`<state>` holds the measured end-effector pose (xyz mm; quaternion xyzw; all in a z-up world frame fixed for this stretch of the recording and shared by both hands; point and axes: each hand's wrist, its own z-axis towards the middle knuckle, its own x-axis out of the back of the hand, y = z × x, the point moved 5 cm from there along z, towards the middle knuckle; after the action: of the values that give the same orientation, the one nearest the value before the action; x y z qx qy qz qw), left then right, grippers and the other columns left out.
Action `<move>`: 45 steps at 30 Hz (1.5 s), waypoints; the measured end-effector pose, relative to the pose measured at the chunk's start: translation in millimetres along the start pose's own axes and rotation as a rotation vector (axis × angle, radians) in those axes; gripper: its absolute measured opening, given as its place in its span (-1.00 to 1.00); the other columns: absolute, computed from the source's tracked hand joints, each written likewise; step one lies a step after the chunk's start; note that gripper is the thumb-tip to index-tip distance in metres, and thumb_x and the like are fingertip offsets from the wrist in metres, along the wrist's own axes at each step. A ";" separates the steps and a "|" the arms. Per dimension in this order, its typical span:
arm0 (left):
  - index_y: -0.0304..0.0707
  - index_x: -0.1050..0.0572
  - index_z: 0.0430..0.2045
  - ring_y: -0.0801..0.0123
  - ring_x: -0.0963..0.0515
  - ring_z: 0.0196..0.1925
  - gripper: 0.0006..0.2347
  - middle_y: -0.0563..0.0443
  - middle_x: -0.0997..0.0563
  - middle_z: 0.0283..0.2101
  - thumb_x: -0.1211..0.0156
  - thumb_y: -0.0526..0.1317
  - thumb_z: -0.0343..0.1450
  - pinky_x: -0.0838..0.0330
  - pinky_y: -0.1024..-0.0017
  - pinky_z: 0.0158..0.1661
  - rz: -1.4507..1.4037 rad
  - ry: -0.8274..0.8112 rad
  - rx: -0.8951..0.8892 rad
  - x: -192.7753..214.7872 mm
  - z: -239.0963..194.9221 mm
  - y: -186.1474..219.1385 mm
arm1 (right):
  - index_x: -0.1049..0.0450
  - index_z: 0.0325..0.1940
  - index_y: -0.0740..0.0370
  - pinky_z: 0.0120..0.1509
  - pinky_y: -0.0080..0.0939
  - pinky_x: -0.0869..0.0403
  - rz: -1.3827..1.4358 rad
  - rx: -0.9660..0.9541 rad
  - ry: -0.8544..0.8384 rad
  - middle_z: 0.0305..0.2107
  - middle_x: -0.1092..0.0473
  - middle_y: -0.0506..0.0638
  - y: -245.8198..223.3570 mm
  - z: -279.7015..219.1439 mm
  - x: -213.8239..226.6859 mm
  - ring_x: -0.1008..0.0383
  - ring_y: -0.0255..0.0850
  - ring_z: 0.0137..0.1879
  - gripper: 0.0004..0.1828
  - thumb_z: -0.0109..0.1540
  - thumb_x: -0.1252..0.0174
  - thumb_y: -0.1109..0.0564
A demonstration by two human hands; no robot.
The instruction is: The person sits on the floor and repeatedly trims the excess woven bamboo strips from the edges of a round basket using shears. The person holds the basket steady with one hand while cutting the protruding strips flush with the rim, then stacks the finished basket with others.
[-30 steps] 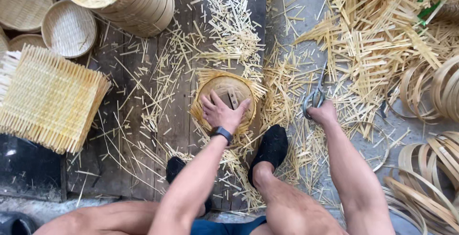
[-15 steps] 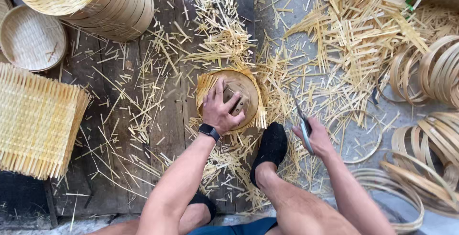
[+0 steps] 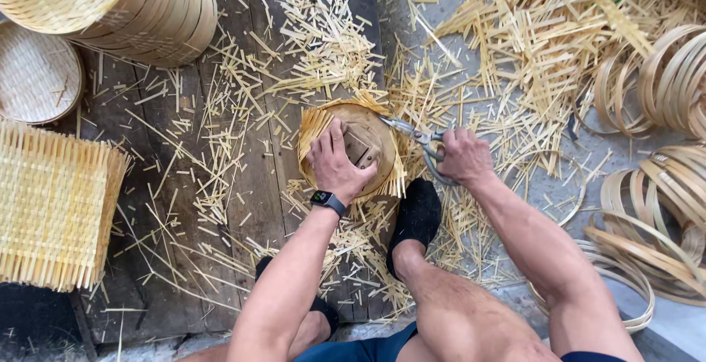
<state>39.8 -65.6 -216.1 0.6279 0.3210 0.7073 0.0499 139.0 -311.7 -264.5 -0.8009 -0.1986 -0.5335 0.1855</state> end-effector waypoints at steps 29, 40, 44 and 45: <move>0.08 0.14 0.45 -0.25 -0.35 0.20 0.06 -0.40 -0.24 0.28 -0.46 0.07 0.07 -0.27 -0.11 0.17 0.087 -0.355 -0.026 5.1 -3.1 4.7 | -0.48 -0.40 0.37 -0.25 -0.07 -0.53 -0.126 0.088 0.315 -0.49 -0.42 0.19 -1.7 23.4 8.6 -0.47 0.00 -0.31 -0.45 -0.11 -0.24 -0.20; 0.12 0.07 0.43 -0.20 -0.32 0.27 0.05 -0.38 -0.24 0.29 -0.48 0.00 0.01 -0.24 -0.07 0.22 0.129 -0.442 -0.235 12.0 1.3 6.0 | -0.49 -0.34 0.38 -0.23 -0.05 -0.52 -0.079 0.133 0.358 -0.46 -0.43 0.18 -1.1 31.6 10.2 -0.46 -0.04 -0.31 -0.52 0.03 -0.26 -0.15; 0.27 0.06 0.43 -0.15 -0.24 0.37 0.05 -0.34 -0.19 0.36 -0.52 -0.02 0.02 -0.15 -0.07 0.30 0.169 -0.567 -0.275 12.1 6.2 -0.8 | -0.45 -0.10 0.29 -0.08 -0.03 -0.56 -0.021 0.037 -0.144 -0.26 -0.45 0.16 7.7 37.2 -11.1 -0.50 -0.08 -0.17 -0.69 0.44 0.02 -0.02; 0.33 0.05 0.42 -0.13 -0.21 0.39 0.05 -0.32 -0.16 0.40 -0.54 -0.03 0.01 -0.12 -0.07 0.31 0.188 -0.607 -0.306 12.3 6.0 -2.4 | -0.46 -0.11 0.28 -0.08 -0.04 -0.56 -0.034 0.043 -0.136 -0.26 -0.45 0.15 6.8 37.0 -10.3 -0.50 -0.10 -0.17 -0.70 0.43 0.02 -0.01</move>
<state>41.9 -55.5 -206.8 0.8216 0.1225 0.5297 0.1715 167.8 -299.9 -288.0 -0.8276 -0.2358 -0.4767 0.1798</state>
